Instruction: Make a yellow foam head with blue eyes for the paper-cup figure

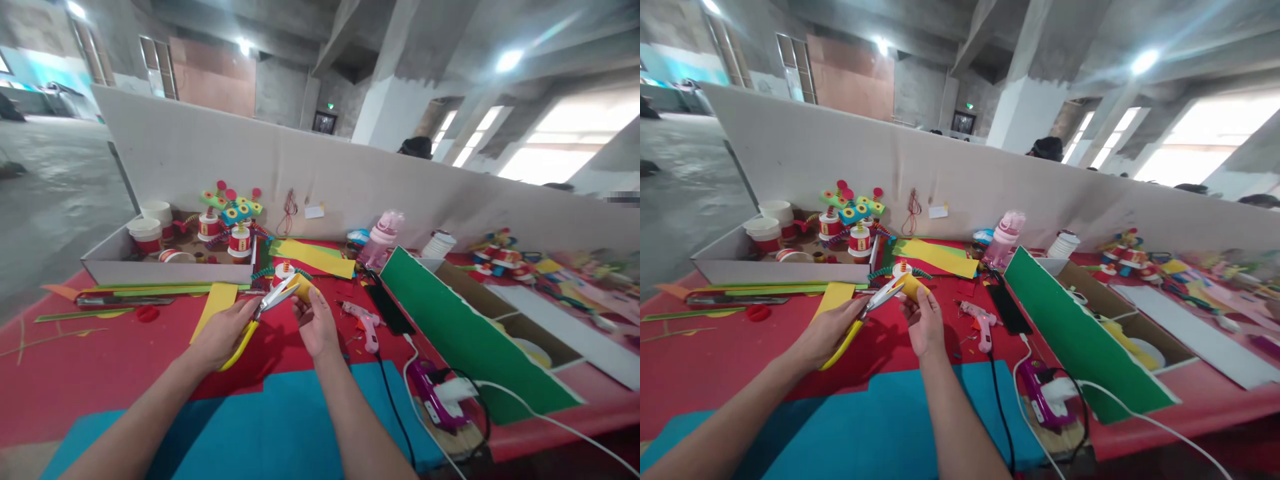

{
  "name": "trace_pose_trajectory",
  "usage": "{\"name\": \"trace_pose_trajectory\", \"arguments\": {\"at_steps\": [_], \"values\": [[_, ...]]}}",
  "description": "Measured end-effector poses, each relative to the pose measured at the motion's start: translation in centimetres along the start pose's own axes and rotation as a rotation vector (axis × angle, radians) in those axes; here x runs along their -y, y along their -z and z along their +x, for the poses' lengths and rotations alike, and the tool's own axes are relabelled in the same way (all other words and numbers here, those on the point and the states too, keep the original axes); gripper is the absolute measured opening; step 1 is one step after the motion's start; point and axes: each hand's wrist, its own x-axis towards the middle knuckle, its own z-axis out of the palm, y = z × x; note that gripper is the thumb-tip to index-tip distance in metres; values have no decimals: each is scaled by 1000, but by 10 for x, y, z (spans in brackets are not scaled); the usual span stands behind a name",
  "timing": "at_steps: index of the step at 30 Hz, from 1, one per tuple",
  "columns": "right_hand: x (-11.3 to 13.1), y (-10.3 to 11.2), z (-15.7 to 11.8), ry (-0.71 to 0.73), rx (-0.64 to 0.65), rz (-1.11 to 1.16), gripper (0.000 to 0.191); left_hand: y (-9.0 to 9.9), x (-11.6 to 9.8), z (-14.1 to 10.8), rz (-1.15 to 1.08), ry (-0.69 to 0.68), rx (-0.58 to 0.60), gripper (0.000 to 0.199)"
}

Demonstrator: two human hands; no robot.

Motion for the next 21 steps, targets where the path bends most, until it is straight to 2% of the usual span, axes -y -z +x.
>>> {"name": "trace_pose_trajectory", "arguments": {"at_steps": [5, 12, 21], "values": [[-1, -3, -2, 48, 20, -4, 23, -4, 2, 1, 105, 34, -7, 49], [-5, -2, -2, 37, 32, 7, 18, -3, -3, 1, 286, 28, 94, 46], [-6, -2, -3, 33, 36, 17, 20, -4, -2, 1, 280, 21, 76, 47]]}}
